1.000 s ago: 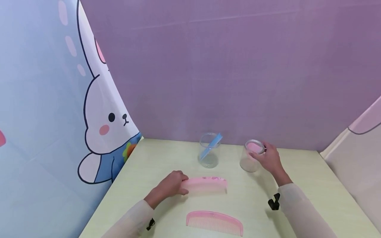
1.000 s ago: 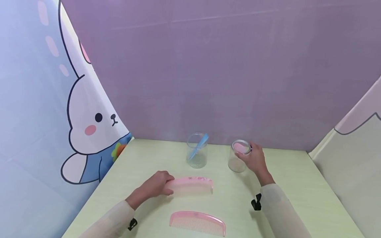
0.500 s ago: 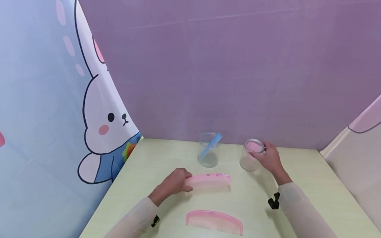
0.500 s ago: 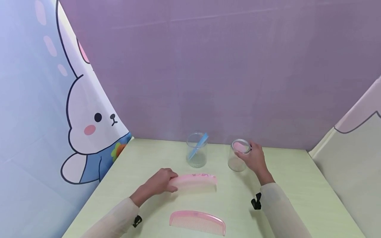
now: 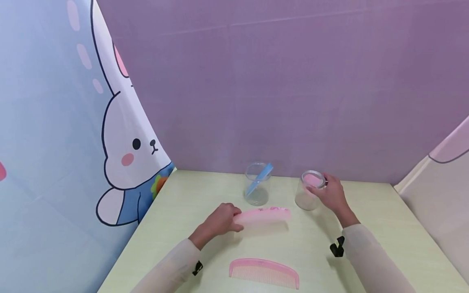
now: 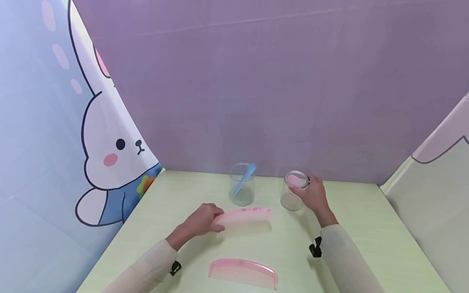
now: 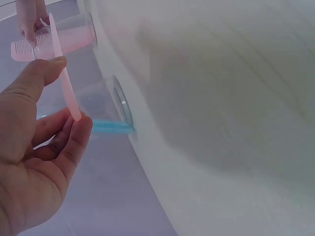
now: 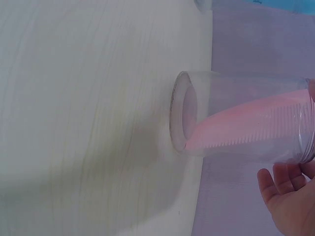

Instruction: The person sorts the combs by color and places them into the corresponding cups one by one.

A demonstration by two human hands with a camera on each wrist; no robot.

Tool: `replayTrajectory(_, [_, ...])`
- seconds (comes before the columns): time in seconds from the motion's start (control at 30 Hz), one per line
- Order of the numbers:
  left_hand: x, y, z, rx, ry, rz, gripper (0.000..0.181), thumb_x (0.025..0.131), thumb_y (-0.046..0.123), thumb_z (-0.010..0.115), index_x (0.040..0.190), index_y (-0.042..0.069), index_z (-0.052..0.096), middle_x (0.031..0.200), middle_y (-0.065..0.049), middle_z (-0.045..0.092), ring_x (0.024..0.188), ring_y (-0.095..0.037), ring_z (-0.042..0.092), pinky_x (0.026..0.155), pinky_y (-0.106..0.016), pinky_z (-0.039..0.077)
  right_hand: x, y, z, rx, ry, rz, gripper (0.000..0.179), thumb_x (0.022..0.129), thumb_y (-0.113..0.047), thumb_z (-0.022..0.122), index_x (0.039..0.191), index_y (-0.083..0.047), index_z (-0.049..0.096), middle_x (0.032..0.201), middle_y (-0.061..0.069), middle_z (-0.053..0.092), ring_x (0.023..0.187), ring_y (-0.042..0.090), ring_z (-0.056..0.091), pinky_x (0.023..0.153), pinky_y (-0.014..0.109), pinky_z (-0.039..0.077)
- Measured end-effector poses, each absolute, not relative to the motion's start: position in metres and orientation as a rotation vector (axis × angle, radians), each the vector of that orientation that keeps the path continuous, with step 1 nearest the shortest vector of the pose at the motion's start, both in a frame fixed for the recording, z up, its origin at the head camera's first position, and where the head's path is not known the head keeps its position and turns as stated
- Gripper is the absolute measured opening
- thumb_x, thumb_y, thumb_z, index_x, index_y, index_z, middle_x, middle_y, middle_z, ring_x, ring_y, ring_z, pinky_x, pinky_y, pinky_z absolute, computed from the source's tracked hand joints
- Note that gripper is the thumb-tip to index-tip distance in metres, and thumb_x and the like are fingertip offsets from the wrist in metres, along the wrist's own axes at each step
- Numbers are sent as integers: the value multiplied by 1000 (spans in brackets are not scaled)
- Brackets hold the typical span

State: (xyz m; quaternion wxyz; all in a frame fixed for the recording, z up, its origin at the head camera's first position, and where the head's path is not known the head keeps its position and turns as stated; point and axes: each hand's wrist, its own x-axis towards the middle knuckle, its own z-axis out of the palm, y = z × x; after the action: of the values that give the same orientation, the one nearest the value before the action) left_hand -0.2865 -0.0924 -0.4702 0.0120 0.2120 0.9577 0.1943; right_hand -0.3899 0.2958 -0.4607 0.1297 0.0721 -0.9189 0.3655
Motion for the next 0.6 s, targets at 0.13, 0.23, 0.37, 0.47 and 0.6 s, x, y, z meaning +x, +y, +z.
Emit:
replayTrajectory(0.13, [-290, -87, -468, 634, 2986, 620, 25, 82, 32, 86, 94, 13, 77, 74, 6, 61, 67, -8, 48, 59, -19, 42, -389, 296, -461, 206, -2674, 1066, 71, 87, -39, 79, 132, 8, 51, 123, 31, 54, 110, 42, 52, 82, 47, 44])
replayTrajectory(0.23, [-292, -84, -466, 627, 2987, 634, 24, 82, 33, 85, 92, 13, 76, 73, 6, 59, 67, -7, 48, 59, -18, 42, -389, 295, -461, 203, -2685, 1076, 74, 87, -40, 79, 134, 8, 50, 125, 31, 53, 112, 42, 52, 84, 49, 45])
replayTrajectory(0.37, [-294, -80, -464, 633, 2999, 653, 24, 81, 32, 85, 88, 12, 75, 72, 6, 58, 66, -7, 47, 59, -18, 41, -390, 296, -461, 202, -2689, 1069, 74, 87, -41, 79, 134, 8, 50, 124, 31, 54, 111, 42, 53, 84, 48, 45])
replayTrajectory(0.47, [-295, -77, -464, 638, 3011, 666, 24, 81, 32, 85, 87, 12, 74, 72, 6, 59, 66, -6, 47, 58, -18, 40, -390, 296, -461, 204, -2685, 1065, 72, 87, -41, 79, 132, 8, 51, 123, 30, 55, 111, 42, 53, 83, 47, 45])
replayTrajectory(0.6, [-298, -73, -463, 649, 3026, 678, 23, 81, 32, 85, 83, 12, 72, 71, 6, 59, 65, -5, 46, 58, -18, 39, -391, 296, -461, 204, -2681, 1070, 73, 86, -41, 79, 131, 9, 51, 124, 31, 55, 112, 43, 53, 85, 50, 46])
